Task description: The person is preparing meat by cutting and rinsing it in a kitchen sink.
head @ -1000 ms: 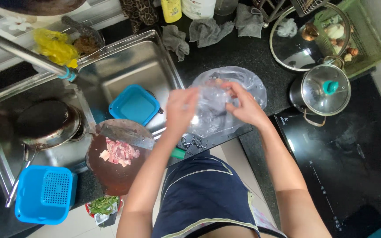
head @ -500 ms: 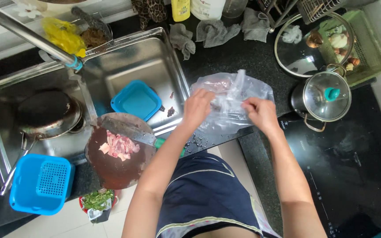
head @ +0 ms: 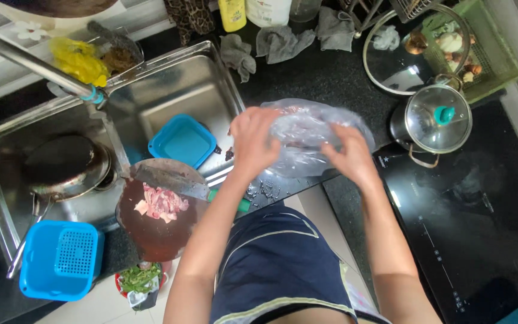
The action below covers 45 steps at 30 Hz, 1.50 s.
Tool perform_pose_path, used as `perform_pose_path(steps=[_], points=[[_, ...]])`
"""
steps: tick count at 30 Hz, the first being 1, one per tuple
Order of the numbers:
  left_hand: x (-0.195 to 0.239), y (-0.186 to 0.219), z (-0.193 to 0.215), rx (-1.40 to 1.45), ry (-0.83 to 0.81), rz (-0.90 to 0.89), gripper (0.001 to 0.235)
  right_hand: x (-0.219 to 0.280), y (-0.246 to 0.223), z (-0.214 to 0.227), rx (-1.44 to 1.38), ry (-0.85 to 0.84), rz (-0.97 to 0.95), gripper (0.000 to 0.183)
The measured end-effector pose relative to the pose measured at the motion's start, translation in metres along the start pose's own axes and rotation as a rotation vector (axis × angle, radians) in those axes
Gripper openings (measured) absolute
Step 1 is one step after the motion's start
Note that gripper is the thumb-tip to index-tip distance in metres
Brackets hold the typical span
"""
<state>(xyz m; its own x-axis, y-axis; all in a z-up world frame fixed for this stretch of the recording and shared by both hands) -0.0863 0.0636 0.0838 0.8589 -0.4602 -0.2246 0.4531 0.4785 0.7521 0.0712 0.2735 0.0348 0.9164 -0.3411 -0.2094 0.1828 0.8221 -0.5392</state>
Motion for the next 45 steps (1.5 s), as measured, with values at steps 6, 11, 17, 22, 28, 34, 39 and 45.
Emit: perform_pose_path(steps=[6, 11, 17, 22, 28, 34, 39, 45], points=[[0.025, -0.006, -0.044, -0.157, -0.176, -0.162, 0.036, -0.013, -0.021, -0.012, -0.001, 0.010, -0.014, 0.034], [0.037, -0.037, -0.026, -0.112, -0.152, -0.197, 0.021, 0.023, 0.057, 0.007, 0.126, 0.241, -0.182, 0.022], [0.023, -0.050, 0.005, 0.028, -0.021, 0.087, 0.010, 0.038, 0.092, -0.019, -0.666, 0.310, -0.418, 0.018], [0.011, 0.016, -0.042, 0.372, -0.556, 0.455, 0.086, -0.014, -0.033, 0.010, -0.768, 0.219, -0.089, 0.013], [0.016, -0.101, -0.163, -0.089, -0.108, 0.229, 0.074, -0.024, -0.077, 0.007, -0.737, 0.194, 0.050, 0.027], [-0.005, -0.129, -0.173, 0.567, -0.475, 0.771, 0.044, -0.001, -0.005, -0.024, -0.260, 0.154, 0.112, 0.065], [-0.025, -0.098, -0.131, 0.753, -0.471, 0.892, 0.043, -0.017, 0.017, -0.059, -0.615, 0.012, -0.124, 0.097], [-0.044, -0.057, -0.079, 0.956, -0.476, 0.843, 0.035, 0.000, 0.107, -0.160, -0.707, -0.016, -0.255, 0.074]])
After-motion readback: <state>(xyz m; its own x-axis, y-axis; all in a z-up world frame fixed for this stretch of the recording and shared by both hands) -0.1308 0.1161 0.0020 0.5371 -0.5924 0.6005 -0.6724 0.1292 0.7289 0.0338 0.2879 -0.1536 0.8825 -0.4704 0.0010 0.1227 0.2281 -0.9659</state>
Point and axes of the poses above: each hand's wrist, its own x-axis away from the middle knuckle, its own z-axis out of the back of the hand, y = z × x, the point moved 10 cm from there along -x, towards the middle knuckle, and after that the axes turned 15 degrees about z, right-handed, at the moved point
